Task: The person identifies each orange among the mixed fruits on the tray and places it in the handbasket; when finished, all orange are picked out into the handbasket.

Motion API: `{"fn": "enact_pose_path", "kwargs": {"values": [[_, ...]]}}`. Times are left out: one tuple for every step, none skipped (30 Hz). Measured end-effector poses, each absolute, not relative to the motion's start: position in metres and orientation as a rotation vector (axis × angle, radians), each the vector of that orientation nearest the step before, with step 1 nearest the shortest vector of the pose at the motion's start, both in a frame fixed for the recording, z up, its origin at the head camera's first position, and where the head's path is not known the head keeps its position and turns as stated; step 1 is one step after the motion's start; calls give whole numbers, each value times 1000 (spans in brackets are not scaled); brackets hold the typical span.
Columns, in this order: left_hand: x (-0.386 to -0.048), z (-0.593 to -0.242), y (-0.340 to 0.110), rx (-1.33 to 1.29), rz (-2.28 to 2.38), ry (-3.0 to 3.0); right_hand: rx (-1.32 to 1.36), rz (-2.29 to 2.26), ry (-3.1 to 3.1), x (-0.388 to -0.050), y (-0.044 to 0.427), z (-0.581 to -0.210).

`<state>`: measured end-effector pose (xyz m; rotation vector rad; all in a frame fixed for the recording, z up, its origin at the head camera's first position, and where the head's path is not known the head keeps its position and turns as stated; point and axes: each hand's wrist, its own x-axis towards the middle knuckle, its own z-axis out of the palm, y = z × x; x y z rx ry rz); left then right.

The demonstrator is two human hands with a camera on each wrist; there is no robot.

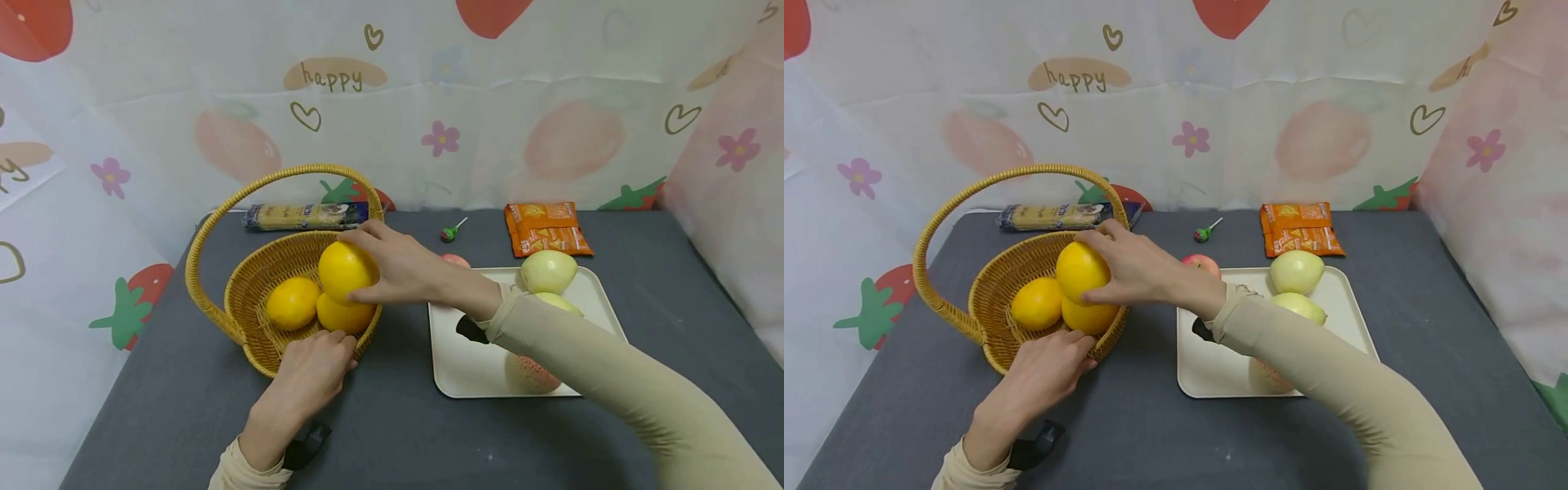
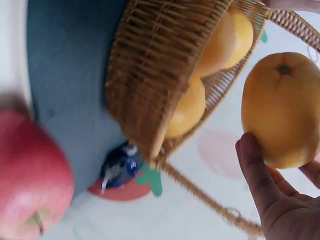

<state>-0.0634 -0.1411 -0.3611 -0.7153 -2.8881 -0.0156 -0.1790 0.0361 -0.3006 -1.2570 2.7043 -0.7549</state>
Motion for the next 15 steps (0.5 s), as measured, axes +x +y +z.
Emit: {"fn": "enact_pose_path", "kwargs": {"values": [[-63, -361, -141, -716, -17, -2890, -1242, -761, 2697, -181, 30, -302], [-63, -361, -142, -715, -17, -2892, -1225, -764, 2692, -182, 25, -302], [-64, -361, -142, -714, -17, -2893, -1204, -763, 2686, -184, 19, -303], [-64, -361, -142, -714, -16, -2895, -1189, -762, 2680, -186, 14, -303], [-64, -361, -142, -714, -17, -2896, -1176, -761, 2675, -188, 10, -303], [-64, -361, -142, -715, -19, -2895, -1161, -762, 2669, -190, 5, -303], [-64, -362, -142, -715, -20, -2895, -1149, -764, 2665, -192, 1, -303], [-64, -362, -142, -715, -23, -2896, -1136, -762, 2666, -195, -3, -303], [-64, -362, -142, -714, -27, -2895, -1122, -760, 2669, -197, -6, -303], [-64, -362, -142, -714, -30, -2894, -1111, -759, 2672, -199, -10, -303], [-64, -362, -142, -713, -32, -2893, -1100, -756, 2675, -202, -13, -303], [-64, -362, -142, -712, -35, -2892, -1089, -751, 2682, -204, -16, -303], [-63, -363, -142, -711, -36, -2890, -1077, -751, 2685, -207, -19, -303], [-63, -363, -142, -710, -38, -2889, -1062, -749, 2686, -209, -21, -304], [-63, -363, -142, -709, -38, -2888, -1053, -749, 2685, -210, -23, -304]]}}
